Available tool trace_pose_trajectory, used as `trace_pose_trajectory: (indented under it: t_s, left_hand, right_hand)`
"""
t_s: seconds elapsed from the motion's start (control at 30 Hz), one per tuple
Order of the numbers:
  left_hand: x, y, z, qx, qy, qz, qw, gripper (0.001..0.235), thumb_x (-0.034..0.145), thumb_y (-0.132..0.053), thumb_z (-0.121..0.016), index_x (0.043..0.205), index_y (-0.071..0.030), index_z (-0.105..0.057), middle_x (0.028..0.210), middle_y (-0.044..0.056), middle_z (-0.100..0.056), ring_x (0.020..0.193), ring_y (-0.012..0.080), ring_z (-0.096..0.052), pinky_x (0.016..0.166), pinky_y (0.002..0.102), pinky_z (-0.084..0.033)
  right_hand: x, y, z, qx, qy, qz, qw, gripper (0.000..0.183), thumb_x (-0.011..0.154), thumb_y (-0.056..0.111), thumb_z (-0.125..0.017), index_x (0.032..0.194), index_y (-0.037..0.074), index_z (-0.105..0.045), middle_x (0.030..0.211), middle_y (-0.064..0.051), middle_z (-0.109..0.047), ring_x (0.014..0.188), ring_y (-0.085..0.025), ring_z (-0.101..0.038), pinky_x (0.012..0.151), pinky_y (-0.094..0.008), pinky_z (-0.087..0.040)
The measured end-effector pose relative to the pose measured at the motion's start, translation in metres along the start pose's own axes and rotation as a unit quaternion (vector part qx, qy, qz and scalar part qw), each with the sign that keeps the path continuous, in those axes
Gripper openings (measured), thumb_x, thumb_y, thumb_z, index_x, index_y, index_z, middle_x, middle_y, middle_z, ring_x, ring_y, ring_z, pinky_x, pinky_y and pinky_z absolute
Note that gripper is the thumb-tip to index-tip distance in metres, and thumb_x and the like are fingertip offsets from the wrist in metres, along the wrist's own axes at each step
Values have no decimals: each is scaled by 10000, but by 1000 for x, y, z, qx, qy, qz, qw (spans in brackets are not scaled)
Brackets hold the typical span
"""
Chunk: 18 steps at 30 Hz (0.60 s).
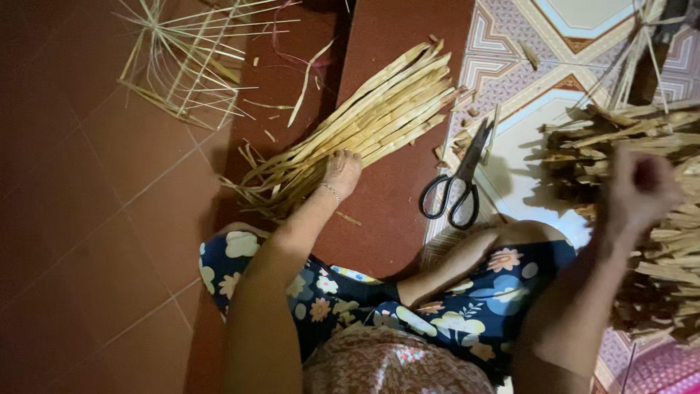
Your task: The person sits on the floor and repeatedly splits dried palm leaves into thinner strips by hand. They use scissors to trim the ends of the strips and place the finished pieces into a pile.
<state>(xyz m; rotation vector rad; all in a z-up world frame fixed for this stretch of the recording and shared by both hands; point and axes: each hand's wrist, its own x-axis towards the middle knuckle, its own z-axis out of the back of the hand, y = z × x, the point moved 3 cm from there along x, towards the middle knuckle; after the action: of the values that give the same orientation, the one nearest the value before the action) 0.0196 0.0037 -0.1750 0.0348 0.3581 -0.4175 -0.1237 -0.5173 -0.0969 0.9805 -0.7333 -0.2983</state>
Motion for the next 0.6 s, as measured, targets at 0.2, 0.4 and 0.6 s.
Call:
trace_pose_trajectory:
  t_s: [0.2,0.4,0.6]
  left_hand:
    - [1,-9,16,-140,63,57,987,213,917,-96,-570,1101,-14,-641,1049,175,-666,937,259,-616,818,443,-532]
    - [-22,-40,59,-445,120,65,885,203,1035,-147,-461,1128,-106,-636,843,40,-626,668,145,-531,570,310,-466]
    - [-33,-50,77,-499,89,-28,861,198,1018,-101,-503,1118,-55,-667,825,25,-638,693,83,-561,616,259,-513]
  right_hand:
    - [-17,92,-135,99,180,-291,934,148,971,213,-750,1008,69,-750,795,-10,-682,636,-76,-599,520,-243,-485]
    - [-32,120,-193,284,251,-417,826,309,968,252,-706,1207,60,-665,885,-18,-704,629,-100,-605,540,-254,-503]
    - [-22,110,-182,445,195,-381,786,239,998,220,-708,1166,52,-683,840,-19,-651,682,-128,-638,620,-295,-551]
